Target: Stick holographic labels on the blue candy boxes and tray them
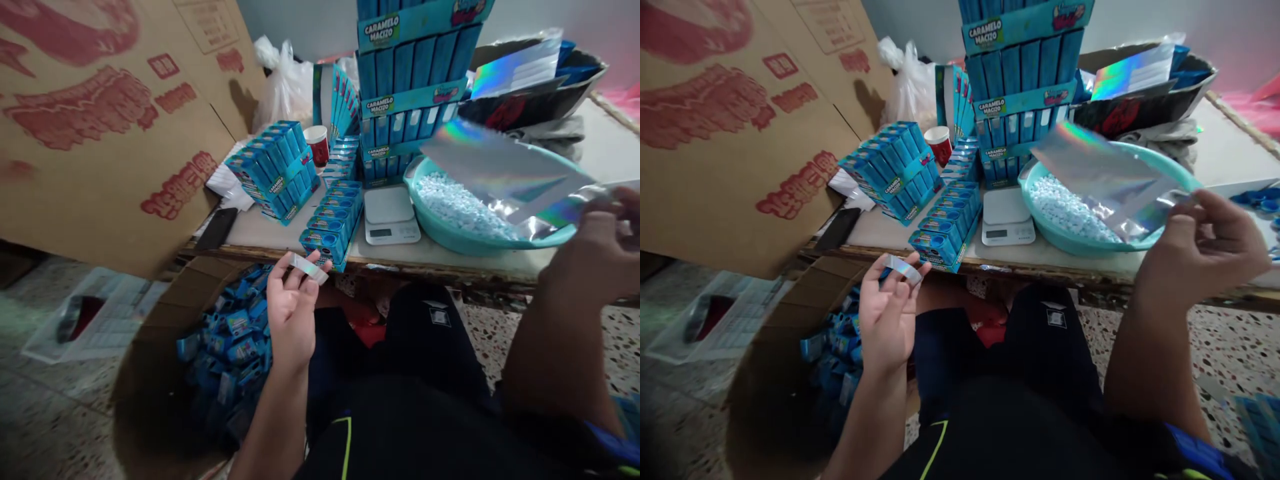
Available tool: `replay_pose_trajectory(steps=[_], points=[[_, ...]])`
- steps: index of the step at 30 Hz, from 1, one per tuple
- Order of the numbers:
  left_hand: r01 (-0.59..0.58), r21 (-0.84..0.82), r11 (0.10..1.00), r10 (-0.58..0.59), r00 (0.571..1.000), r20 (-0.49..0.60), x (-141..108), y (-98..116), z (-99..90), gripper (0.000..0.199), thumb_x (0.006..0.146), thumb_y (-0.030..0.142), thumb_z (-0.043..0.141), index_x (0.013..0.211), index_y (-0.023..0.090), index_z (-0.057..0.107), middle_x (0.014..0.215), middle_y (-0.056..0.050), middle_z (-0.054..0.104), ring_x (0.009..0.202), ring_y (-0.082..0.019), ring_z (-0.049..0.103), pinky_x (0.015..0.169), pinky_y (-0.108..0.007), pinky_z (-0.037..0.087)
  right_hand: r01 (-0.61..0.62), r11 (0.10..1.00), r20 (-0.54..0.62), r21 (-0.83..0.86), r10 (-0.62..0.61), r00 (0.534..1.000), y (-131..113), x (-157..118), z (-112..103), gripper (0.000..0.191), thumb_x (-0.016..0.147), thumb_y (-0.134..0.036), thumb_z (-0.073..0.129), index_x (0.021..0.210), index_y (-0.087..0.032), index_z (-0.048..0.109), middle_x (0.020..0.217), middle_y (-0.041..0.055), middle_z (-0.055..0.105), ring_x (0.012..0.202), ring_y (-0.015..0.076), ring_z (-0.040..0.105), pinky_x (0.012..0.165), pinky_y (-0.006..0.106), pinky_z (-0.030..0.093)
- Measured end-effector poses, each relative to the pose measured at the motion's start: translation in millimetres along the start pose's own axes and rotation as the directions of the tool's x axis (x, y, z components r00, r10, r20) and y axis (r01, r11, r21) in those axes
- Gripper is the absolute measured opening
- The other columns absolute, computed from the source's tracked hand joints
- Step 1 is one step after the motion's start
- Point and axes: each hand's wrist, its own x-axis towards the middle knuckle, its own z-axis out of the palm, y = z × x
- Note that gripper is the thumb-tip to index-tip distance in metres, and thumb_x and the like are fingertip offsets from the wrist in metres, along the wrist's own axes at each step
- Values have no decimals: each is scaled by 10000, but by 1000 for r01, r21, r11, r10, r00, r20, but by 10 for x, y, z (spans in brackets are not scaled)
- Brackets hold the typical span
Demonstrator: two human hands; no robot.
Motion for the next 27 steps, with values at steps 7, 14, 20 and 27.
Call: replay_pose_trajectory(steps=[7, 14, 20, 27], points=[[23, -90, 996, -25, 999, -23, 106, 83, -17, 490, 827, 377, 795, 1245, 254, 570, 1129, -107, 757, 1116, -278, 718, 1022, -498, 556, 123, 855, 294, -504, 36, 955, 485, 307, -139, 475, 741, -179, 803, 1212, -147, 749, 941, 179, 772, 754, 255, 686, 664, 469, 480], [23, -128, 991, -33, 996, -78, 226, -6, 105, 428, 852, 411, 766, 1177, 235, 551, 1060, -80, 763, 1032, -271, 752, 978, -483, 583, 511, 859, 271, 13, -495, 826, -548, -301, 109, 453, 997, -444, 516, 1407, -261, 577, 1373, 132, 593, 1315, 362, 524, 1086, 651, 358], [31, -42, 999, -30, 999, 33, 171, -63, 206, 447, 893, 454, 715, 1221, 225, 515, 1076, -102, 756, 1089, -283, 731, 968, -474, 583, -185, 957, 943, 224, -165, 289, -1400, -1376, 535, 562, 1041, -473, 395, 1549, -230, 399, 971, 71, 740, 822, 213, 693, 750, 361, 564], [14, 56, 998, -12, 999, -35, 283, -104, 167, 457, 856, 541, 728, 1122, 204, 570, 975, -76, 744, 950, -251, 758, 884, -407, 615, -364, 922, 954, 130, -16, 298, -1362, -1547, 770, 318, 964, -363, 554, 1191, -220, 725, 828, 42, 751, 709, 179, 679, 668, 292, 527]])
